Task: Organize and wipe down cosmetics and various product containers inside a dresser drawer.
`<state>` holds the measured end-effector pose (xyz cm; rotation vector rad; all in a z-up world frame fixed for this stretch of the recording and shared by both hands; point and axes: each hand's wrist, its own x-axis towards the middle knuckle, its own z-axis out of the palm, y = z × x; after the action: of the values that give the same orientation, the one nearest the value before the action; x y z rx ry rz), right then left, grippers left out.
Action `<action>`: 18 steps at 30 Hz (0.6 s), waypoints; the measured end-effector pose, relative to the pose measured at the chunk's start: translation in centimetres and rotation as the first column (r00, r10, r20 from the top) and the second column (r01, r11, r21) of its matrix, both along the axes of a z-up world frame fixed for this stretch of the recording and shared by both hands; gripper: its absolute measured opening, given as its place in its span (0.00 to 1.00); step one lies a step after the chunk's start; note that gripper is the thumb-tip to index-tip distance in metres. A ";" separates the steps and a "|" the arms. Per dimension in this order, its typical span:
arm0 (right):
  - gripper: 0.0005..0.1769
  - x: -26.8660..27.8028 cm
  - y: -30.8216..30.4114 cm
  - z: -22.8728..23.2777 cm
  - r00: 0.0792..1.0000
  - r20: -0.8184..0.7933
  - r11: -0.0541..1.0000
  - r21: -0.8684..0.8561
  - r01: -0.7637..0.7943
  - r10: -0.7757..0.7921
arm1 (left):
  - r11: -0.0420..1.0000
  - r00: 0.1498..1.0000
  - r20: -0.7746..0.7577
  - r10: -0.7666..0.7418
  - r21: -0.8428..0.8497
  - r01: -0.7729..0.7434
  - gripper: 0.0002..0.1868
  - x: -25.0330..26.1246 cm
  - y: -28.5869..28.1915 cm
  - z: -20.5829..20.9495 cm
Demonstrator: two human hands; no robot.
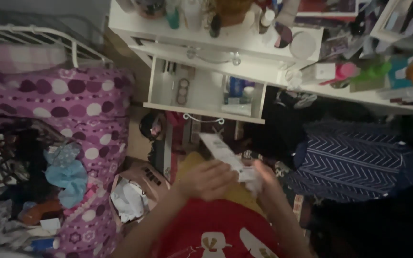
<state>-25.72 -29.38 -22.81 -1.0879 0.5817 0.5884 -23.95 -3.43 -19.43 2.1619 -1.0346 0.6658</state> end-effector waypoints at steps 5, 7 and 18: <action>0.22 2.7 2.7 1.2 0.997 -0.073 0.980 -0.196 -0.029 0.015 | 0.999 0.998 -0.046 -0.050 0.017 0.050 0.13 0.3 -0.1 0.2; 0.22 2.4 2.7 0.9 0.999 -0.018 0.979 -0.198 -0.049 0.046 | 1.000 0.996 -0.086 -0.026 -0.020 0.024 0.13 0.6 0.1 1.1; 0.29 3.1 3.7 0.6 0.704 0.467 0.781 -0.591 -0.202 0.536 | 0.647 0.602 -0.798 0.030 -0.443 -0.621 0.11 0.9 -1.5 1.9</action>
<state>-22.67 -25.64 -22.25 -1.8373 -0.1111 0.3971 -23.06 -4.97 -17.55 1.6474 0.1471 0.1983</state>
